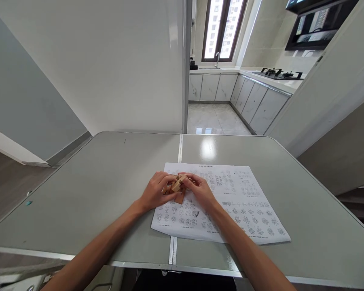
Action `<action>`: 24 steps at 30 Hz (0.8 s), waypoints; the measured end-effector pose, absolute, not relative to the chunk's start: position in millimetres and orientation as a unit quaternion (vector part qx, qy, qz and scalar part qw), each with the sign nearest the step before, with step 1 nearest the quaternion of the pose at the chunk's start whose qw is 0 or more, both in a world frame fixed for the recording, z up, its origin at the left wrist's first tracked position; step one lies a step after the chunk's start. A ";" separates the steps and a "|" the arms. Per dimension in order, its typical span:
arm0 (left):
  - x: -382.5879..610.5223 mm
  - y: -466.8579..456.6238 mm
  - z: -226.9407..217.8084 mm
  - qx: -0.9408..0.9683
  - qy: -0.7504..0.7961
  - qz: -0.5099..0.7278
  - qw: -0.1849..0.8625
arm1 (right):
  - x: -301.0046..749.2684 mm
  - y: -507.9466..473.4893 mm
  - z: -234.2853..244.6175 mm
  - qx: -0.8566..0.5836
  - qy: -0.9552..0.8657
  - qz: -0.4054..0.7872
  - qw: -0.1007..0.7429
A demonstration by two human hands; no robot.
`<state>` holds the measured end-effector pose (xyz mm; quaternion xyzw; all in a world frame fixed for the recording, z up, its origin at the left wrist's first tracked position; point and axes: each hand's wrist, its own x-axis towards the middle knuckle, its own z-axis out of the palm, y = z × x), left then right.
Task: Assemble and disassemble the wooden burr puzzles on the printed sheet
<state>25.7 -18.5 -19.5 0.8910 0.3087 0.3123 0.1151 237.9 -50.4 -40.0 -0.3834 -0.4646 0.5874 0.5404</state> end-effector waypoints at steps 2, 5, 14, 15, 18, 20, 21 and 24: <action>26.1 -17.7 -18.9 0.889 0.317 0.308 0.118 | 237.2 -51.4 -38.6 -0.388 -0.467 0.585 0.538; 26.4 -17.8 -16.7 0.870 0.335 0.328 0.153 | 238.1 -51.6 -37.3 -0.392 -0.460 0.587 0.539; 28.2 -11.6 -12.6 0.698 0.425 0.399 0.417 | 245.8 -46.6 -39.8 -0.412 -0.401 0.580 0.576; 28.3 -10.1 -13.2 0.685 0.424 0.401 0.436 | 246.3 -46.1 -40.0 -0.409 -0.399 0.582 0.578; 28.4 -6.8 -13.9 0.663 0.420 0.402 0.471 | 247.8 -44.7 -40.1 -0.400 -0.397 0.588 0.580; 28.3 -5.9 -13.3 0.657 0.424 0.400 0.478 | 249.7 -43.1 -40.5 -0.403 -0.392 0.583 0.587; 28.2 -5.7 -12.9 0.655 0.428 0.402 0.476 | 251.1 -42.0 -40.8 -0.407 -0.387 0.577 0.593; 27.1 -4.9 -13.1 0.657 0.440 0.411 0.453 | 257.7 -38.4 -42.4 -0.426 -0.368 0.554 0.614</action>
